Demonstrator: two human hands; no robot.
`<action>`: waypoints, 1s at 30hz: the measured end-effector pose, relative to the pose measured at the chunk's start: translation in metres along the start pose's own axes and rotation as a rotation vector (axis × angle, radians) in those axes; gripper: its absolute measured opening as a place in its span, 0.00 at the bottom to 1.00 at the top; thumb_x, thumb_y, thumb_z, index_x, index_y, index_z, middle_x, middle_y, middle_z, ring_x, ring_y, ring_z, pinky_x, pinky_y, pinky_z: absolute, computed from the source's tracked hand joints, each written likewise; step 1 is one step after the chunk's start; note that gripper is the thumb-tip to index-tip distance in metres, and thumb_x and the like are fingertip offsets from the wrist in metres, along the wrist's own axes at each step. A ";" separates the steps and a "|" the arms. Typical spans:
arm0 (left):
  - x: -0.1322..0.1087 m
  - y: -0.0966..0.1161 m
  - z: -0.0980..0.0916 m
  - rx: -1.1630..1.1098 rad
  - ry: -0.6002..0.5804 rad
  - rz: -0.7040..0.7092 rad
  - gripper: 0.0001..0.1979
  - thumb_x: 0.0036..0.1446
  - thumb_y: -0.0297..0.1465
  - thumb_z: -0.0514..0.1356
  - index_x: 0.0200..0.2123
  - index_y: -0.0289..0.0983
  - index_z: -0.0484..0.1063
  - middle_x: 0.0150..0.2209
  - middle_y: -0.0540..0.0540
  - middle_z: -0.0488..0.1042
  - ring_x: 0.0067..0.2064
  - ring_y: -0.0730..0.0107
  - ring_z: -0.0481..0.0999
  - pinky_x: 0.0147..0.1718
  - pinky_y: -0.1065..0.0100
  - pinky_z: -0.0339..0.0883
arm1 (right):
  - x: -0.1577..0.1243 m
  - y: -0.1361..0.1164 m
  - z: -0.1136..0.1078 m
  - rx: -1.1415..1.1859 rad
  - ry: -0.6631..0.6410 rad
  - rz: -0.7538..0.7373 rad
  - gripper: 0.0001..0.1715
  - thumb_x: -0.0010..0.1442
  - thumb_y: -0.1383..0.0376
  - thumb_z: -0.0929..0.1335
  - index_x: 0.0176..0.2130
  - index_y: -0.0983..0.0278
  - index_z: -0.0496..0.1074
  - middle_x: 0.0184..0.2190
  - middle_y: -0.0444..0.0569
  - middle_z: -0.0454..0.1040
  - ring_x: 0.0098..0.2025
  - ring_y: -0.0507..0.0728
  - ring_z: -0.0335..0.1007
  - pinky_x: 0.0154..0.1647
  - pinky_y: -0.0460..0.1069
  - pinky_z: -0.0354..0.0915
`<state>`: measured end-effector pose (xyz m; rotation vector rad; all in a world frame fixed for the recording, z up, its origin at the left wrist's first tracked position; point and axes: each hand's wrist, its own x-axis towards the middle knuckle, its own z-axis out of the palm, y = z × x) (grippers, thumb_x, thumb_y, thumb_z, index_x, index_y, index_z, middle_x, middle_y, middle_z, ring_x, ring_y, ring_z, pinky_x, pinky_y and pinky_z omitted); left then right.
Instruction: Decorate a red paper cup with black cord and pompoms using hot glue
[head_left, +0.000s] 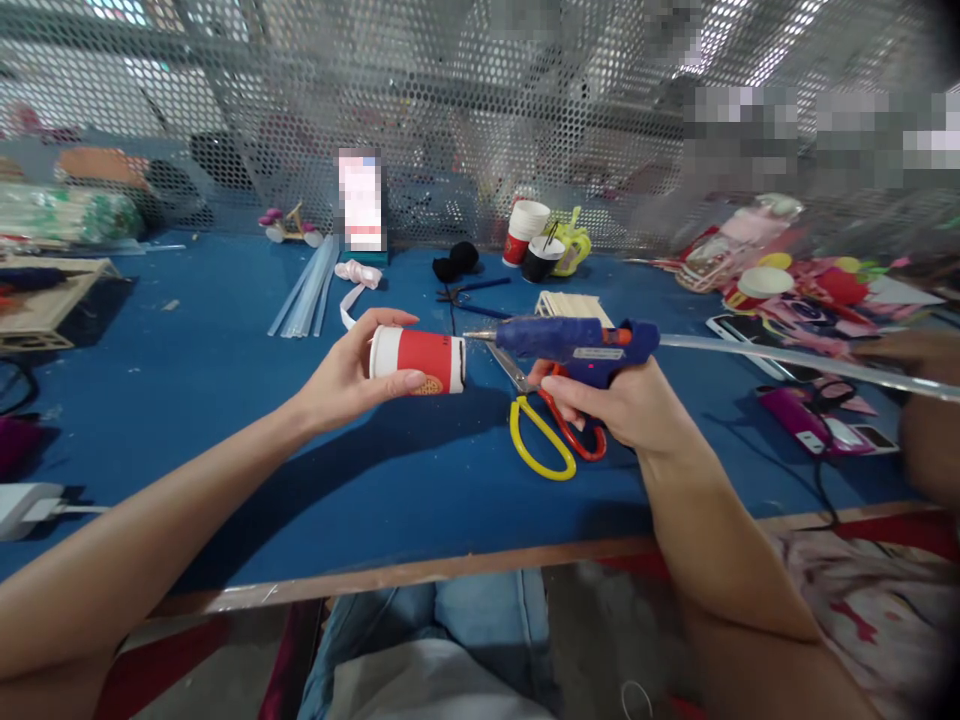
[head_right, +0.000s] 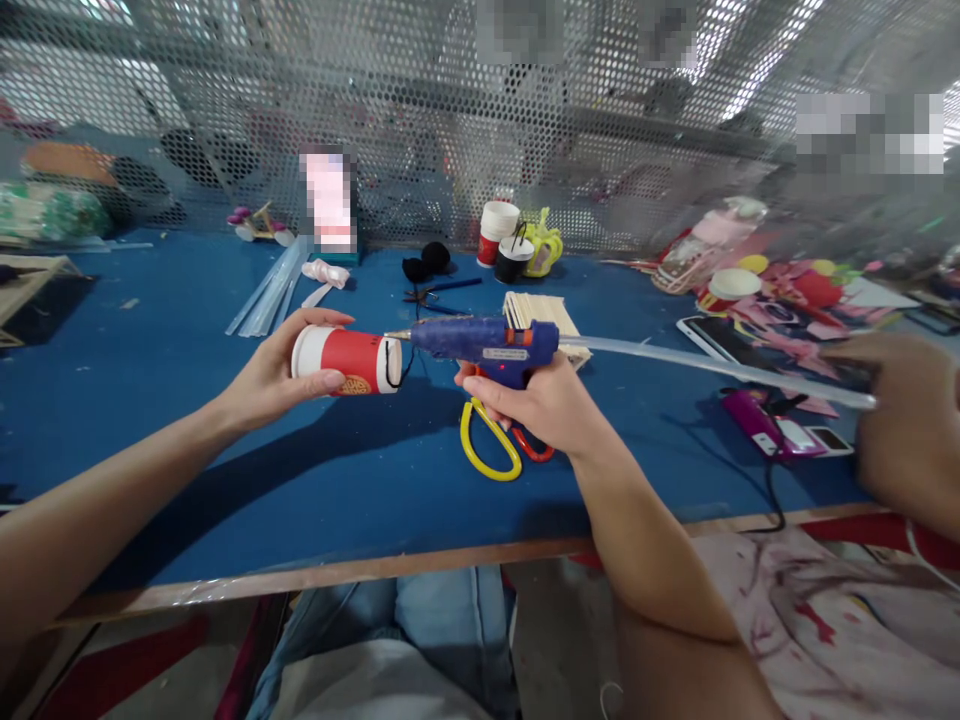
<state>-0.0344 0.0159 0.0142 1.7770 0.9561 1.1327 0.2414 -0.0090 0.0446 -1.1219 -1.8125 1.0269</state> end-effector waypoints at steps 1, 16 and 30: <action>0.000 0.000 0.001 -0.003 0.014 0.011 0.28 0.43 0.41 0.67 0.45 0.37 0.62 0.30 0.50 0.71 0.28 0.74 0.71 0.22 0.74 0.64 | -0.001 -0.001 0.001 -0.041 -0.004 -0.001 0.08 0.55 0.62 0.70 0.32 0.65 0.71 0.16 0.39 0.67 0.16 0.47 0.61 0.18 0.43 0.61; -0.002 0.000 0.003 0.058 0.078 0.024 0.29 0.41 0.42 0.68 0.44 0.37 0.63 0.33 0.48 0.72 0.29 0.74 0.72 0.23 0.75 0.64 | 0.000 -0.006 0.002 -0.333 0.060 -0.081 0.14 0.54 0.59 0.69 0.22 0.63 0.67 0.13 0.39 0.64 0.16 0.48 0.59 0.19 0.46 0.61; -0.004 0.002 0.004 0.063 0.064 0.041 0.30 0.39 0.42 0.69 0.45 0.38 0.63 0.35 0.48 0.71 0.31 0.73 0.71 0.26 0.73 0.65 | 0.000 -0.006 0.002 -0.331 0.072 -0.030 0.17 0.54 0.57 0.69 0.20 0.61 0.64 0.12 0.39 0.63 0.15 0.48 0.58 0.17 0.46 0.59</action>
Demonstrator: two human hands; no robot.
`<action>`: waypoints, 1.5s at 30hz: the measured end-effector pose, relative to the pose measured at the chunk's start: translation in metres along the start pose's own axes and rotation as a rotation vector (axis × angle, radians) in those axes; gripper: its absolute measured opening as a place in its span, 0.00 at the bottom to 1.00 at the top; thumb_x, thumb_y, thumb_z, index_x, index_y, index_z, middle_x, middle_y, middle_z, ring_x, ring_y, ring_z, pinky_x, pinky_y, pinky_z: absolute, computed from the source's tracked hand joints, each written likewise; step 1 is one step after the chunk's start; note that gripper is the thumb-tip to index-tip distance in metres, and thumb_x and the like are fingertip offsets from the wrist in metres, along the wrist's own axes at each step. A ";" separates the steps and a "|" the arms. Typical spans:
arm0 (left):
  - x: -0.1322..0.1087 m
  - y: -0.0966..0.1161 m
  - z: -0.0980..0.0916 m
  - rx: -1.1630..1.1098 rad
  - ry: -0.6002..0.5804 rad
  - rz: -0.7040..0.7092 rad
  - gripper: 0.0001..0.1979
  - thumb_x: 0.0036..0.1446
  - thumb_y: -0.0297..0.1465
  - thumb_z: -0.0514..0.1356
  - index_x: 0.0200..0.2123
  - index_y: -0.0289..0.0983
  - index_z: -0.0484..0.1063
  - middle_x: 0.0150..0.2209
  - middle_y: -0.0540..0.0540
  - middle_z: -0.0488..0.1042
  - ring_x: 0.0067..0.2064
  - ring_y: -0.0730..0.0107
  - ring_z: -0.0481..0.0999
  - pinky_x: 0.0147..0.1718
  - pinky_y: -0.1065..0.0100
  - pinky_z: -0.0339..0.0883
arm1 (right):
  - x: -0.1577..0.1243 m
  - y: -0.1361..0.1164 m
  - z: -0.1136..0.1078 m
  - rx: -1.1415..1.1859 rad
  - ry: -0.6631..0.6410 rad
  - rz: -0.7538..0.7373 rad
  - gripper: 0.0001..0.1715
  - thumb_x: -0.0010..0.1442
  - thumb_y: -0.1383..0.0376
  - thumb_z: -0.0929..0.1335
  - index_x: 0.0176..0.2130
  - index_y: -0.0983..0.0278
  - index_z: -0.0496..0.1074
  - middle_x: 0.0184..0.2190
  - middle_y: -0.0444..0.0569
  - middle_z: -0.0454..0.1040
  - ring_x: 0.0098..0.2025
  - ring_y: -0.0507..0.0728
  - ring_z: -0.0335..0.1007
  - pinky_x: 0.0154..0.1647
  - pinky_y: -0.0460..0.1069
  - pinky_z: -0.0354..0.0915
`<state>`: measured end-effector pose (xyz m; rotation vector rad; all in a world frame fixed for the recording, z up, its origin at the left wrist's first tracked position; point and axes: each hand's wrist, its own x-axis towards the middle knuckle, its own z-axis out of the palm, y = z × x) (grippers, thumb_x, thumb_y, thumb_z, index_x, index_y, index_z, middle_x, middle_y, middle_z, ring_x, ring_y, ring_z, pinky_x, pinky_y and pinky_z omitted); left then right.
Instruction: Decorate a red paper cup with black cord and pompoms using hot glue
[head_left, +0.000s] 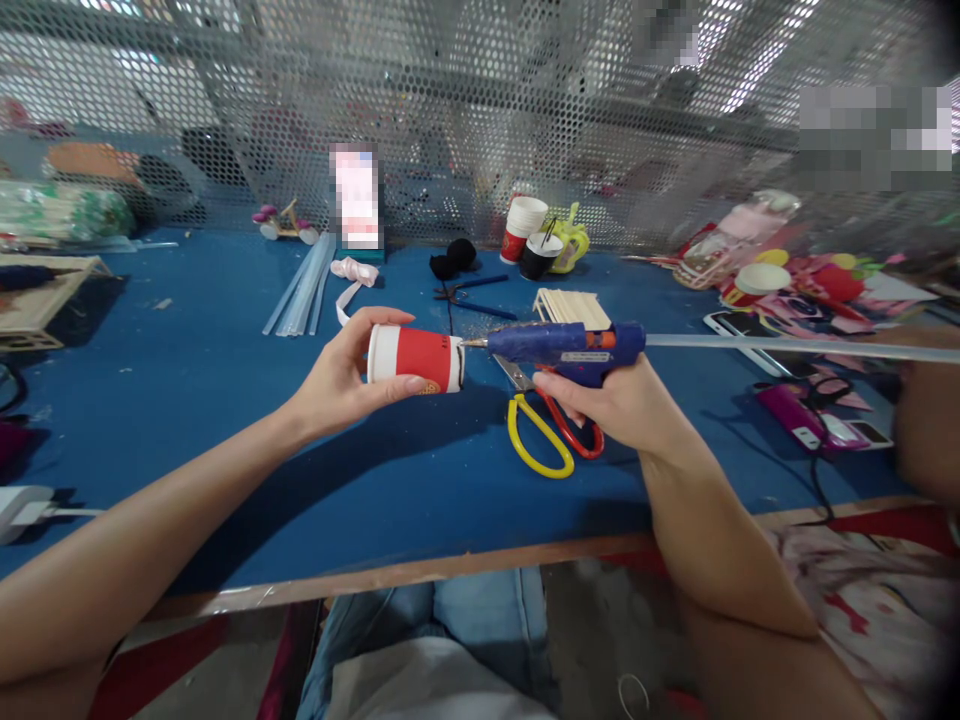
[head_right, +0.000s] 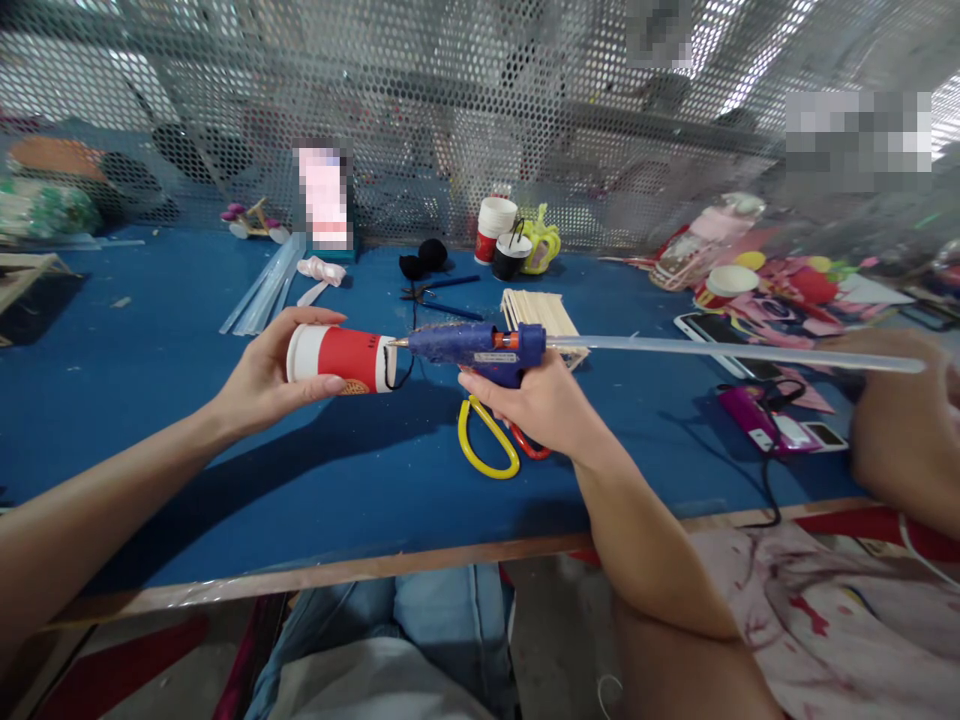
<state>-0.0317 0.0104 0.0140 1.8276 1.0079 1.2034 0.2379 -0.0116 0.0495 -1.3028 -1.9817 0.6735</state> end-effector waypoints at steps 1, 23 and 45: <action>0.000 0.000 0.000 -0.002 0.005 -0.004 0.30 0.39 0.41 0.69 0.44 0.38 0.63 0.35 0.48 0.71 0.30 0.73 0.71 0.26 0.73 0.65 | 0.000 0.000 0.000 0.007 0.006 0.012 0.17 0.54 0.57 0.69 0.20 0.61 0.64 0.12 0.39 0.62 0.15 0.48 0.57 0.17 0.46 0.59; 0.001 -0.002 0.000 -0.041 0.001 -0.026 0.30 0.39 0.42 0.69 0.44 0.38 0.63 0.34 0.48 0.71 0.30 0.73 0.70 0.25 0.73 0.65 | -0.001 0.000 -0.002 0.109 -0.020 0.080 0.14 0.54 0.58 0.69 0.23 0.62 0.66 0.12 0.38 0.63 0.14 0.48 0.58 0.17 0.46 0.60; 0.001 -0.003 0.000 -0.056 -0.025 -0.025 0.28 0.41 0.44 0.67 0.44 0.38 0.63 0.35 0.47 0.70 0.30 0.73 0.70 0.25 0.73 0.65 | 0.000 0.002 -0.002 0.119 -0.084 0.041 0.18 0.55 0.59 0.68 0.20 0.63 0.63 0.12 0.39 0.63 0.14 0.47 0.58 0.18 0.46 0.59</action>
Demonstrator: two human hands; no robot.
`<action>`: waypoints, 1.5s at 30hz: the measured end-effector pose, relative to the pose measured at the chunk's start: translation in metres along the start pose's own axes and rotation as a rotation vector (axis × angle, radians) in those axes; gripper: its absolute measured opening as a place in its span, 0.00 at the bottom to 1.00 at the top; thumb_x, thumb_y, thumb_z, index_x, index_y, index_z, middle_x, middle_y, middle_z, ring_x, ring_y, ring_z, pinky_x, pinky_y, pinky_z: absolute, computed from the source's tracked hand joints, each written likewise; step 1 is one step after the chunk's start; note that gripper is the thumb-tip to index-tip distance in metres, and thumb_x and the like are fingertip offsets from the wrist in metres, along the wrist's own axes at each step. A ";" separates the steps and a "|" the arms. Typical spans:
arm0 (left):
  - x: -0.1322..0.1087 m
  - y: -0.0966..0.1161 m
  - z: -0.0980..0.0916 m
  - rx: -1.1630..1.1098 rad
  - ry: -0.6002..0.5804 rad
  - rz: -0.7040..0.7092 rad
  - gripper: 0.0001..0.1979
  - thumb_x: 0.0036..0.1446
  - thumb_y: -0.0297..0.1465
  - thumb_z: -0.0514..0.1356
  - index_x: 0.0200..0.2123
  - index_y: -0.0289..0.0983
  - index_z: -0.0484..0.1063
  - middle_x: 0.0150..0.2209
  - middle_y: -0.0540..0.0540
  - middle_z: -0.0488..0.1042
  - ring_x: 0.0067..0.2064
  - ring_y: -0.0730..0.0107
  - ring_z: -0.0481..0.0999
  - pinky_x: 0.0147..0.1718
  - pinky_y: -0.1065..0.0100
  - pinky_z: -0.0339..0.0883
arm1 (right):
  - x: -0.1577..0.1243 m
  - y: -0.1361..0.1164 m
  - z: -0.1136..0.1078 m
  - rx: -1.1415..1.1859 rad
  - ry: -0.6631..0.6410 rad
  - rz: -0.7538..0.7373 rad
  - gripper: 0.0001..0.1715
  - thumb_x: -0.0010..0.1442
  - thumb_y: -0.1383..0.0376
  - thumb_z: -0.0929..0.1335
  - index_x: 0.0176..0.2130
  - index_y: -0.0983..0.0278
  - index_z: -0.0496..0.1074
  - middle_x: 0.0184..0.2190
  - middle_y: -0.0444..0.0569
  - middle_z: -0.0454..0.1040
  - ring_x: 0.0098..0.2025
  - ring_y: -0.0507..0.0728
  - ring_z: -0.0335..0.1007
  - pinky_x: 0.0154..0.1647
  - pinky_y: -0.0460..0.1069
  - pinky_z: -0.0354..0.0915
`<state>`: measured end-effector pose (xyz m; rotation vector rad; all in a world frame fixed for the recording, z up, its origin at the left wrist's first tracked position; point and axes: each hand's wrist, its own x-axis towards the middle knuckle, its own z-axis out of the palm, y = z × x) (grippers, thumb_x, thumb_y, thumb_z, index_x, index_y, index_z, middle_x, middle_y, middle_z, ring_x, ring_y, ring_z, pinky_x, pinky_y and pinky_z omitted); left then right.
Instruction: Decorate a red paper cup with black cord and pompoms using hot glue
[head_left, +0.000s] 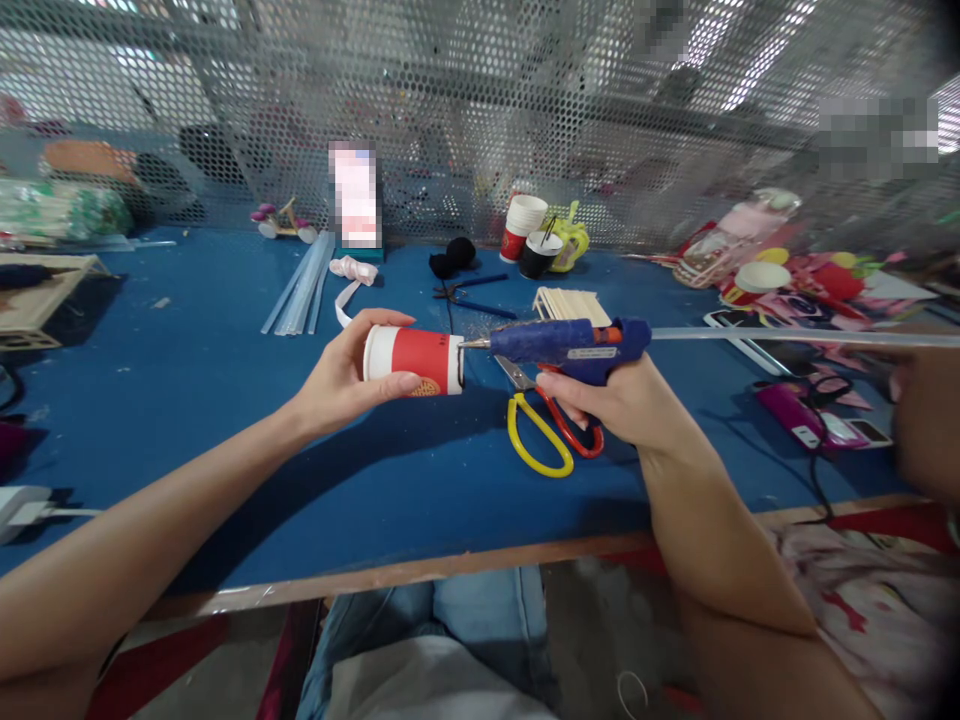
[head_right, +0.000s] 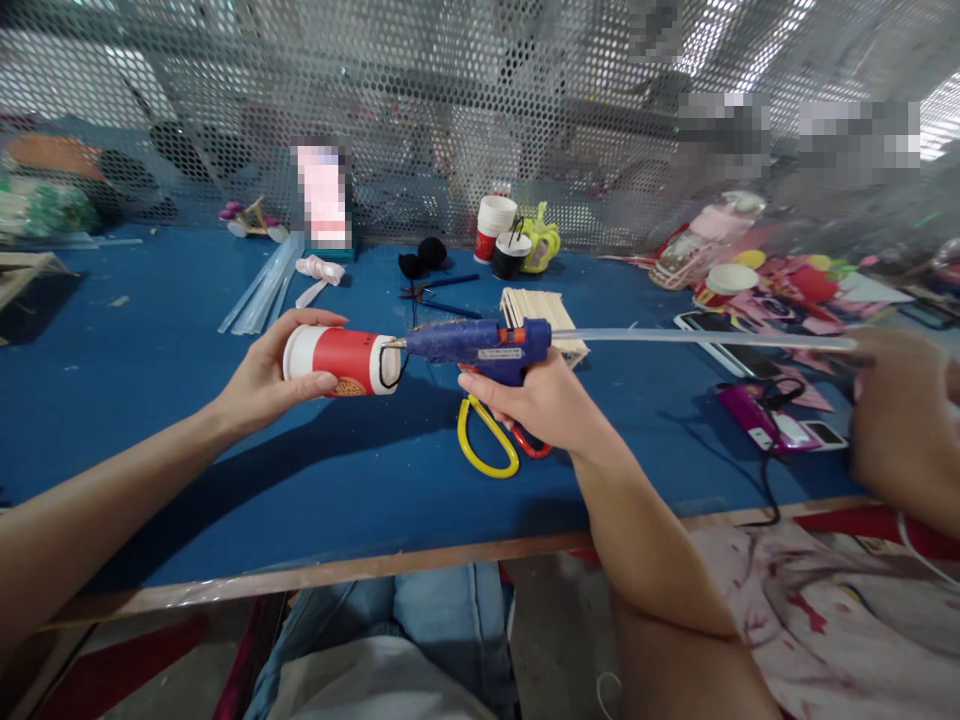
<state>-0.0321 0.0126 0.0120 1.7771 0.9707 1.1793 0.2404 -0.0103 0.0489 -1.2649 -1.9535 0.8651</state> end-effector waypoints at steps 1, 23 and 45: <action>0.000 0.000 0.000 0.006 0.001 0.003 0.29 0.41 0.44 0.67 0.44 0.38 0.63 0.35 0.47 0.70 0.30 0.72 0.70 0.25 0.72 0.65 | 0.000 0.001 0.000 -0.002 0.005 0.005 0.18 0.55 0.58 0.69 0.20 0.63 0.63 0.12 0.39 0.63 0.14 0.47 0.58 0.18 0.46 0.59; 0.000 -0.005 -0.001 0.038 0.021 0.076 0.28 0.41 0.42 0.68 0.44 0.37 0.65 0.35 0.47 0.71 0.30 0.74 0.71 0.25 0.74 0.66 | 0.000 0.001 0.000 -0.019 0.057 0.004 0.16 0.54 0.58 0.69 0.22 0.63 0.64 0.13 0.38 0.63 0.14 0.47 0.58 0.18 0.44 0.59; 0.000 -0.004 0.001 0.053 0.029 0.135 0.28 0.41 0.43 0.68 0.43 0.37 0.65 0.36 0.47 0.72 0.30 0.74 0.71 0.25 0.74 0.66 | 0.002 0.007 0.001 0.136 -0.067 0.002 0.13 0.57 0.60 0.68 0.26 0.65 0.65 0.12 0.37 0.62 0.13 0.45 0.56 0.16 0.44 0.58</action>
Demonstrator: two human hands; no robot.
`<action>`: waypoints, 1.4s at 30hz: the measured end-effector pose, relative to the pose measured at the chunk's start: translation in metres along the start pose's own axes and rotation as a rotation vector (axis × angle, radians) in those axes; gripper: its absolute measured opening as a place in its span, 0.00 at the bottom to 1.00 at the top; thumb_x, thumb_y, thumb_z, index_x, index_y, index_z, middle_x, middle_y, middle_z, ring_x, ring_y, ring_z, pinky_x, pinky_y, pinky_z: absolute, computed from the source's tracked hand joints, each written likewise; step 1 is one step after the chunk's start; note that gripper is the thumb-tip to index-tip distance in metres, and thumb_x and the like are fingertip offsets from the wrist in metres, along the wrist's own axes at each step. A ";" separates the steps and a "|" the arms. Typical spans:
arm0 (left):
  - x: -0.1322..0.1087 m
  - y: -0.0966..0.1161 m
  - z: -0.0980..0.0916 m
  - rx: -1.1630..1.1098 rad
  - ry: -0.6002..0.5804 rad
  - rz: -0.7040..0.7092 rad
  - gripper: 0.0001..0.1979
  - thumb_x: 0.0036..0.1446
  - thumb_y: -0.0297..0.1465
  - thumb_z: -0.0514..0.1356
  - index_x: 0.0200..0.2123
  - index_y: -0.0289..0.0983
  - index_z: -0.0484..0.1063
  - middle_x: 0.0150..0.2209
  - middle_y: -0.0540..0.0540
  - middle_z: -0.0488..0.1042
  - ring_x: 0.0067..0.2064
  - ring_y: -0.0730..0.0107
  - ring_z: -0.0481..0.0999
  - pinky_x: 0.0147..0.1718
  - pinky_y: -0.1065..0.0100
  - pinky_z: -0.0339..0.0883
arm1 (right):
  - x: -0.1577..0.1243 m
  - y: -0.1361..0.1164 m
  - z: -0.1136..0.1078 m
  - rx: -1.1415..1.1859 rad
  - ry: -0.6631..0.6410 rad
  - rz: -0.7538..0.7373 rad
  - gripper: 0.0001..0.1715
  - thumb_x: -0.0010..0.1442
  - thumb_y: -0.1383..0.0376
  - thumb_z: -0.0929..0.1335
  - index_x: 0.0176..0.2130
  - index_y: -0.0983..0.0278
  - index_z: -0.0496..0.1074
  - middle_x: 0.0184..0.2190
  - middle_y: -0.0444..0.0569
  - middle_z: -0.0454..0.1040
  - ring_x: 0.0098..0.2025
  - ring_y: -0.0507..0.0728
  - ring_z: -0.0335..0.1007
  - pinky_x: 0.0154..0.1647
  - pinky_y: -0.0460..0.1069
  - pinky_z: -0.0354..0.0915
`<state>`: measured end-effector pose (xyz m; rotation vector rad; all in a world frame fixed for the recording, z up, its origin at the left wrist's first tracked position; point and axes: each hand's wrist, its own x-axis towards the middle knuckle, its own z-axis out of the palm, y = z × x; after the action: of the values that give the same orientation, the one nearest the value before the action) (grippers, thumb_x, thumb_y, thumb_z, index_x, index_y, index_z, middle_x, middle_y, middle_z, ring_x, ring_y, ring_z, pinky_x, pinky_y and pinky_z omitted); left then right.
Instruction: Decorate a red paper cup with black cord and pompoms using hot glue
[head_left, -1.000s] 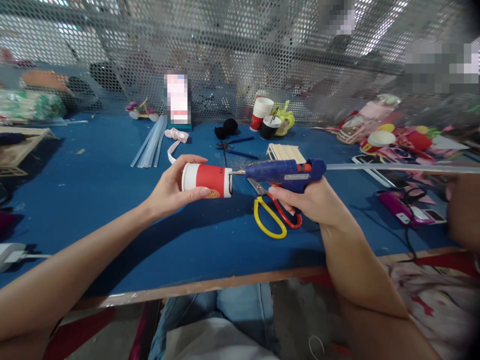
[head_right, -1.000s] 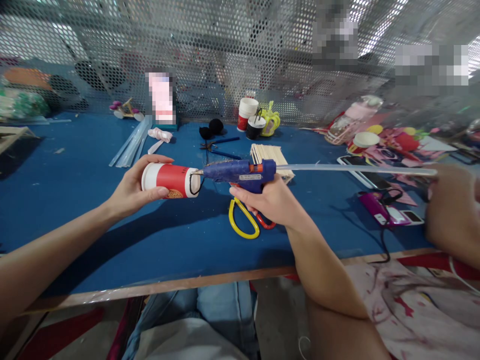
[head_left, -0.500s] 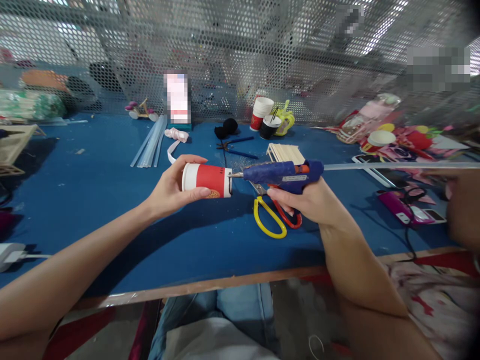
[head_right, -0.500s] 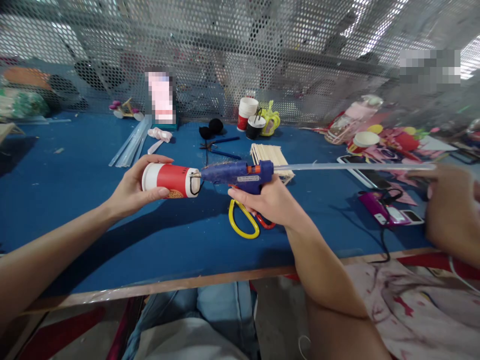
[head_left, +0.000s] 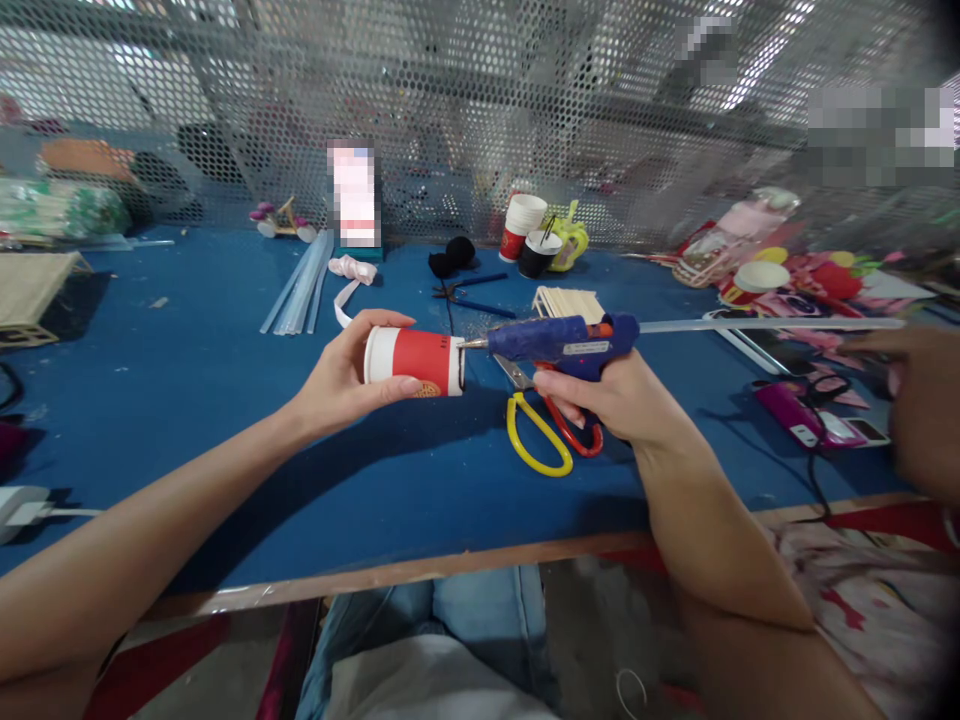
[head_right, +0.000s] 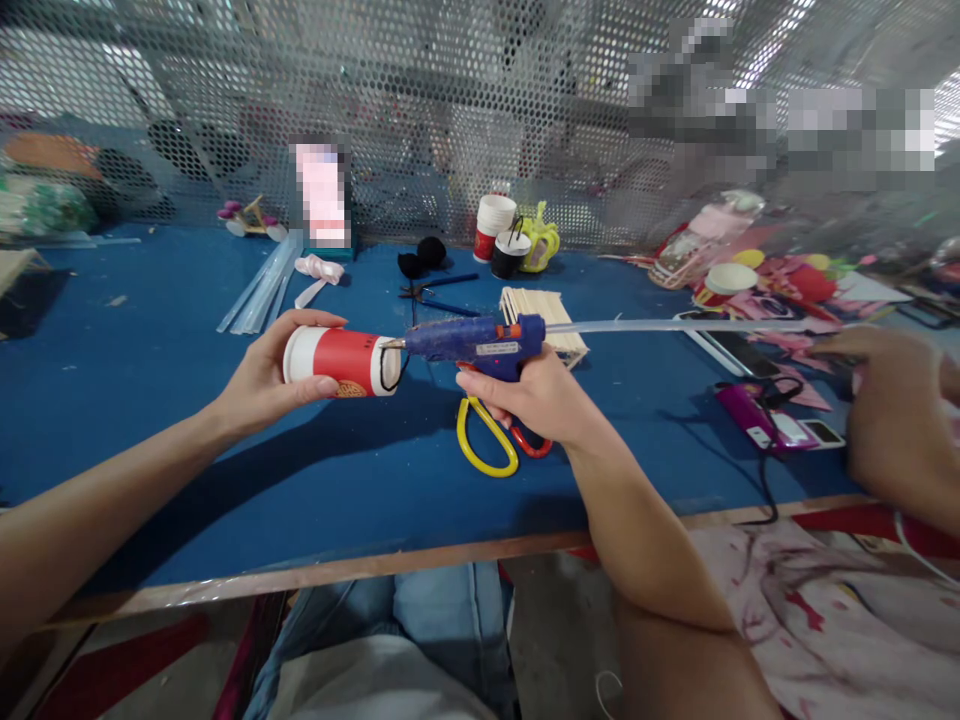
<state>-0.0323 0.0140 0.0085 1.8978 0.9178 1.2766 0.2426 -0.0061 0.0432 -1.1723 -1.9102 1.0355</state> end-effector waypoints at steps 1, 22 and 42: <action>0.000 0.000 0.000 0.007 -0.001 0.002 0.28 0.41 0.43 0.68 0.43 0.37 0.65 0.36 0.47 0.72 0.30 0.73 0.72 0.25 0.73 0.66 | 0.000 0.001 0.000 -0.003 0.017 0.004 0.14 0.57 0.60 0.68 0.25 0.65 0.65 0.12 0.37 0.61 0.13 0.45 0.56 0.16 0.44 0.58; 0.002 0.002 0.000 -0.145 0.005 -0.170 0.25 0.41 0.39 0.68 0.42 0.37 0.65 0.34 0.48 0.69 0.27 0.77 0.70 0.21 0.76 0.67 | -0.003 -0.002 0.000 -0.095 -0.024 -0.009 0.15 0.57 0.59 0.68 0.23 0.64 0.66 0.12 0.38 0.64 0.15 0.46 0.59 0.18 0.44 0.59; 0.000 0.000 0.001 -0.032 0.026 -0.019 0.28 0.39 0.41 0.69 0.42 0.37 0.65 0.36 0.46 0.72 0.31 0.74 0.71 0.25 0.74 0.66 | -0.003 -0.006 -0.001 -0.093 0.059 0.012 0.14 0.55 0.59 0.69 0.23 0.64 0.65 0.12 0.38 0.63 0.14 0.47 0.58 0.18 0.45 0.60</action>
<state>-0.0316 0.0140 0.0082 1.8481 0.9216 1.2993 0.2429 -0.0104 0.0484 -1.2543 -1.9252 0.9169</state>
